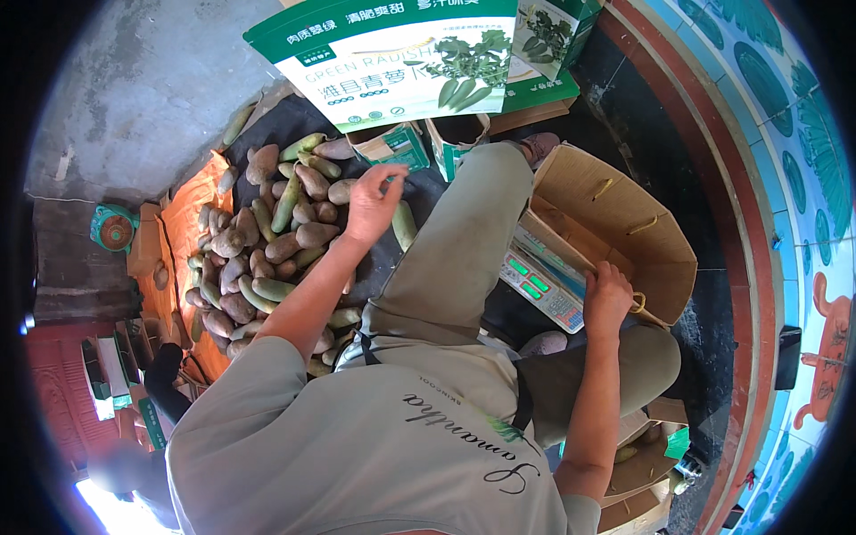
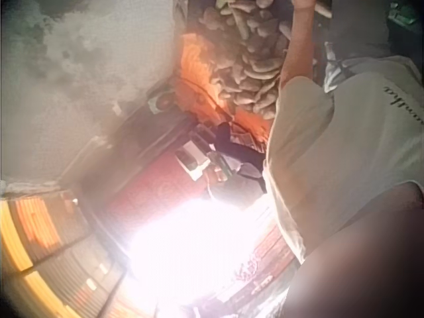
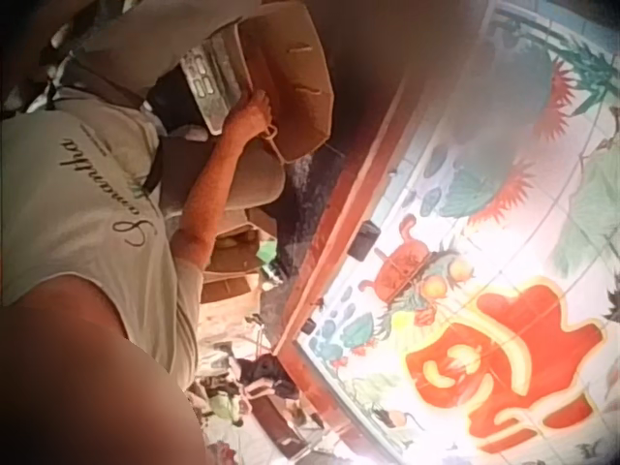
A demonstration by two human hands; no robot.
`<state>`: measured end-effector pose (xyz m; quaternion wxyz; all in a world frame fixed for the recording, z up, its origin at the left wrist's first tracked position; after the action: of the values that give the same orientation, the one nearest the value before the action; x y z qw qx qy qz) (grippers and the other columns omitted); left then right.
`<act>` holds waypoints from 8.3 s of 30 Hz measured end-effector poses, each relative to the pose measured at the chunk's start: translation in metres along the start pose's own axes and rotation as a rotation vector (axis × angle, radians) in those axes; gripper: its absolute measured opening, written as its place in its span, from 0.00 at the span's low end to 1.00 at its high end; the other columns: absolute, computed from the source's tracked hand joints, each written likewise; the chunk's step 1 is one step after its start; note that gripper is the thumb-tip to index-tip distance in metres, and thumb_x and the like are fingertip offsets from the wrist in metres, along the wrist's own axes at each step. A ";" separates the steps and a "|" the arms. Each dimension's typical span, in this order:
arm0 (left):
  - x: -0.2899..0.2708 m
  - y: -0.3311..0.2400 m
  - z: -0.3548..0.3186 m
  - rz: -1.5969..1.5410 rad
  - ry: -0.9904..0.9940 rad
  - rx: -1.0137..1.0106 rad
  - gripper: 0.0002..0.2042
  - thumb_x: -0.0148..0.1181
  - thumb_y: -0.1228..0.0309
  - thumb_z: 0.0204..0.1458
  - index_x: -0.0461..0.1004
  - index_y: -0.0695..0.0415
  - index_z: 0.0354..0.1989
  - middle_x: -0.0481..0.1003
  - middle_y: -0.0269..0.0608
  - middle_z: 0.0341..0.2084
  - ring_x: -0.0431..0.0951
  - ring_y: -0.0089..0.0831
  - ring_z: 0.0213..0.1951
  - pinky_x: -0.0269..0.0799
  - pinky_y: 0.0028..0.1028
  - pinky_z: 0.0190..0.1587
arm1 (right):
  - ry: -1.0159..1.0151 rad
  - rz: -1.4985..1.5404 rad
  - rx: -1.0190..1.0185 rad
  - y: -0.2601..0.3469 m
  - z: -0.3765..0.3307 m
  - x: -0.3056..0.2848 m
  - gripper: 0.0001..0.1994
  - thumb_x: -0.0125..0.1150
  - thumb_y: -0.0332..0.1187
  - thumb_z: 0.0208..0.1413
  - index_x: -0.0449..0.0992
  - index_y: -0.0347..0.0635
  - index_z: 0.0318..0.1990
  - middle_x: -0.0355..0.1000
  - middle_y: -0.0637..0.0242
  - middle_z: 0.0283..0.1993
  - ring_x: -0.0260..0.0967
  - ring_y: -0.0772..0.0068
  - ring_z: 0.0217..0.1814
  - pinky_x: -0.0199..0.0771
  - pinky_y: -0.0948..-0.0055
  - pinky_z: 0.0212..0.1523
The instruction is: The person sorts radishes by hand, separating them by quality and size into different boxes placed on a scale for packaging.
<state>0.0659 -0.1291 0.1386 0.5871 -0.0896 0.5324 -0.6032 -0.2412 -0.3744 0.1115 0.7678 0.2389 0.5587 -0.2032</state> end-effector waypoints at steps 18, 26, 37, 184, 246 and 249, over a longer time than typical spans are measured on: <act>-0.059 0.221 -0.330 0.891 1.078 -1.037 0.23 0.57 0.63 0.46 0.69 0.44 0.55 0.62 0.40 0.60 0.59 0.41 0.62 0.56 0.48 0.61 | 0.005 -0.005 -0.022 0.004 -0.006 0.003 0.08 0.62 0.31 0.47 0.71 0.42 0.35 0.70 0.60 0.32 0.68 0.56 0.37 0.65 0.60 0.37; -0.102 0.214 -0.375 1.085 1.441 -0.911 0.24 0.55 0.68 0.48 0.67 0.46 0.57 0.56 0.39 0.63 0.46 0.38 0.68 0.42 0.56 0.65 | 0.012 -0.016 -0.039 0.007 -0.005 0.002 0.09 0.61 0.31 0.48 0.71 0.42 0.36 0.69 0.61 0.32 0.67 0.56 0.37 0.64 0.60 0.37; -0.124 0.221 -0.384 1.042 1.041 -1.219 0.25 0.58 0.67 0.49 0.61 0.44 0.57 0.58 0.37 0.56 0.63 0.42 0.57 0.64 0.47 0.54 | 0.007 0.004 -0.046 0.010 -0.005 0.001 0.08 0.61 0.31 0.47 0.70 0.42 0.34 0.69 0.61 0.31 0.67 0.55 0.36 0.64 0.60 0.36; -0.047 0.218 -0.196 0.740 0.765 -0.971 0.14 0.55 0.58 0.48 0.76 0.50 0.40 0.76 0.46 0.42 0.76 0.41 0.47 0.71 0.39 0.49 | 0.023 0.005 -0.075 0.012 0.001 0.003 0.10 0.64 0.30 0.43 0.70 0.41 0.33 0.69 0.61 0.32 0.67 0.56 0.37 0.65 0.60 0.36; -0.185 0.255 -0.232 0.948 0.782 -1.136 0.24 0.66 0.51 0.37 0.77 0.54 0.40 0.78 0.47 0.40 0.78 0.38 0.43 0.74 0.35 0.44 | -0.006 -0.025 0.010 0.015 0.001 -0.006 0.12 0.66 0.32 0.40 0.69 0.43 0.32 0.69 0.62 0.31 0.67 0.57 0.36 0.65 0.60 0.37; -0.170 0.201 -0.203 0.765 0.558 -1.201 0.27 0.64 0.48 0.38 0.76 0.57 0.41 0.78 0.50 0.37 0.78 0.42 0.42 0.73 0.35 0.45 | 0.002 0.005 0.018 0.017 0.001 -0.006 0.12 0.67 0.32 0.39 0.69 0.44 0.31 0.69 0.63 0.30 0.67 0.59 0.36 0.65 0.62 0.38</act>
<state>0.0900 0.1680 -0.0090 0.4494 -0.0469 0.8914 0.0350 -0.2324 -0.3612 0.1197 0.7654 0.2474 0.5572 -0.2063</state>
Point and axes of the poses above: each hand's wrist, its own z-axis towards the middle knuckle, its own x-axis out of the palm, y = z × x, the point moved 7 cm from there along z, towards the middle knuckle
